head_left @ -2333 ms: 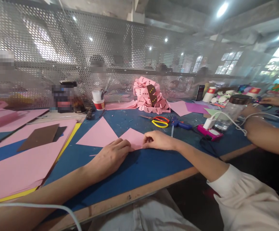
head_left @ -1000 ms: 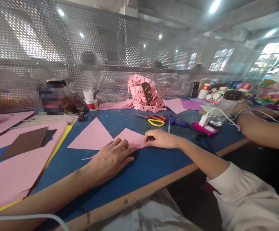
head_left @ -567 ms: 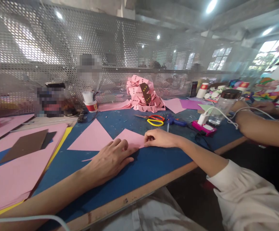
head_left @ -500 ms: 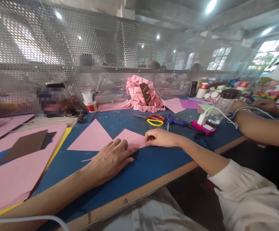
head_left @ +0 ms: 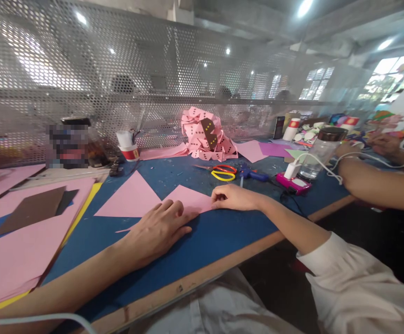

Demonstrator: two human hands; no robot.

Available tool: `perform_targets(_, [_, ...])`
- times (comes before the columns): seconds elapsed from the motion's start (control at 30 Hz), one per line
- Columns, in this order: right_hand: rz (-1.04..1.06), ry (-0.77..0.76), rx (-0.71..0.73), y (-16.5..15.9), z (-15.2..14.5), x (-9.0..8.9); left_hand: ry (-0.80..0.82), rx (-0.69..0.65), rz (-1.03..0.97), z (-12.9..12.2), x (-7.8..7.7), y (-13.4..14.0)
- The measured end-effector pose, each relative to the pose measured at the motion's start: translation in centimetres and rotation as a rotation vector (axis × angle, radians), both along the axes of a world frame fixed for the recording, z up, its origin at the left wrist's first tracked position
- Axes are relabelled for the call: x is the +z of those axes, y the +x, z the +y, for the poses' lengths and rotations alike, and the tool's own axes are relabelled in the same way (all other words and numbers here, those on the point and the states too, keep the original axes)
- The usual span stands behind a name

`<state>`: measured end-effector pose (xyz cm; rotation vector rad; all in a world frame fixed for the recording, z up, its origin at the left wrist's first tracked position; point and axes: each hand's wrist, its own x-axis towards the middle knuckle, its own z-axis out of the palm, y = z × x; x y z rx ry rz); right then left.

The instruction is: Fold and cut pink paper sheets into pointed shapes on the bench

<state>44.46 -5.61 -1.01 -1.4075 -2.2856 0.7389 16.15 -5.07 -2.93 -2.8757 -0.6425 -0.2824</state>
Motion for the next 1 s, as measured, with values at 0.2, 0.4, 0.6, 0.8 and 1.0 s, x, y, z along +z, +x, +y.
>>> perform_targets(0.2, [0.005, -0.035, -0.023, 0.4, -0.3, 0.4, -0.007, -0.011, -0.030, 0.2, -0.3, 0.0])
perform_targets(0.4, [0.032, -0.054, -0.002, 1.0, -0.1, 0.2, -0.019, -0.014, -0.054, 0.1, -0.3, -0.1])
perform_targets(0.6, [0.049, -0.075, 0.031, 2.1, 0.3, 0.2, -0.025, -0.007, -0.061, 0.3, -0.5, 0.0])
perform_targets(0.8, [0.127, 0.016, -0.034, 2.3, -0.4, 0.9, -0.008, -0.014, -0.063, 0.3, -0.4, -0.1])
perform_targets(1.0, [0.068, 0.024, -0.037, 2.5, -1.2, 1.0, -0.037, 0.000, -0.058, -0.1, 0.1, -0.1])
